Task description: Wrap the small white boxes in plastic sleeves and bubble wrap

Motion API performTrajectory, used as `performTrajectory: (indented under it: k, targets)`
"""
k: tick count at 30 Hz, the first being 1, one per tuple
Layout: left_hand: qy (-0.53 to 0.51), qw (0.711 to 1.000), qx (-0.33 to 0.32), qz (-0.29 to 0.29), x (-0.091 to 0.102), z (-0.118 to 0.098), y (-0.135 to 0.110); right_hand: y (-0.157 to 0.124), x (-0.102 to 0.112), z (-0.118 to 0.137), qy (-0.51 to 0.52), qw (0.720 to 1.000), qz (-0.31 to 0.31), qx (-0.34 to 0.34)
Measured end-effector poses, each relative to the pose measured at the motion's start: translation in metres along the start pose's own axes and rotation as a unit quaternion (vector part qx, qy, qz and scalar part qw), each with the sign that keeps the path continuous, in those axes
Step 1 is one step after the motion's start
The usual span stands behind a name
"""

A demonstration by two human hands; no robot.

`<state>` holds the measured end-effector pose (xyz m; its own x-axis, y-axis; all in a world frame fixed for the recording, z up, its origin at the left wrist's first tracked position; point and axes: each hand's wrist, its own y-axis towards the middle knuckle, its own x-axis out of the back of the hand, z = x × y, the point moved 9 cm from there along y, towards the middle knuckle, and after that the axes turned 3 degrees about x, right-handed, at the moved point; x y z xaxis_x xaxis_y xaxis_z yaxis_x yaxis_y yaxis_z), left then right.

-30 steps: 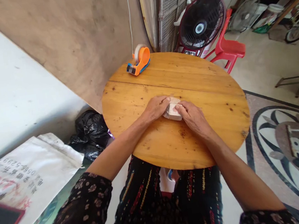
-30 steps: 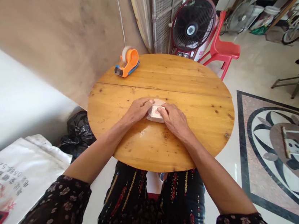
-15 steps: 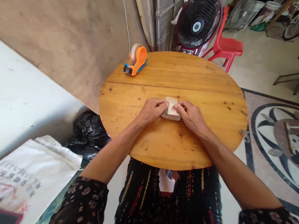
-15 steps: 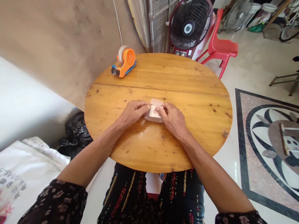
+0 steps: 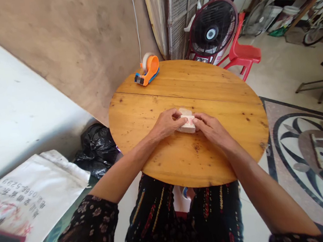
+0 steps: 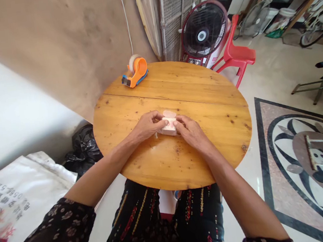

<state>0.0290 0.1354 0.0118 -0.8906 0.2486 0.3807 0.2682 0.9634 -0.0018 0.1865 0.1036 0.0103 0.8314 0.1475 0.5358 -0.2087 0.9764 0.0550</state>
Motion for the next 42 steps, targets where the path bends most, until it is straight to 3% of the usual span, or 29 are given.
performTrajectory:
  k: [4,9,14,22,28,37,42]
  targets:
    - [-0.003,1.000,-0.002,-0.003,-0.001,0.004,0.002,0.006,0.010,0.001,0.000,0.999,0.047,0.006]
    - [-0.003,1.000,-0.006,-0.001,-0.001,0.005,0.003,0.038,0.029,-0.003,-0.070,0.997,0.006,0.017]
    - [-0.011,1.000,-0.007,0.003,-0.001,0.005,0.003,0.070,0.018,-0.014,-0.092,0.995,-0.015,0.033]
    - [-0.008,1.000,0.000,0.012,-0.002,0.006,0.003,0.080,0.012,-0.013,-0.144,0.988,0.000,0.049]
    - [-0.018,1.000,0.009,0.015,-0.002,0.006,0.002,0.096,0.003,-0.018,-0.088,0.995,0.033,0.014]
    - [-0.013,1.000,0.014,0.020,-0.002,0.007,0.003,0.095,-0.002,-0.017,0.008,0.999,0.005,0.042]
    - [0.001,1.000,0.012,0.018,-0.001,0.007,0.003,0.090,-0.001,-0.005,0.017,0.997,0.026,0.072]
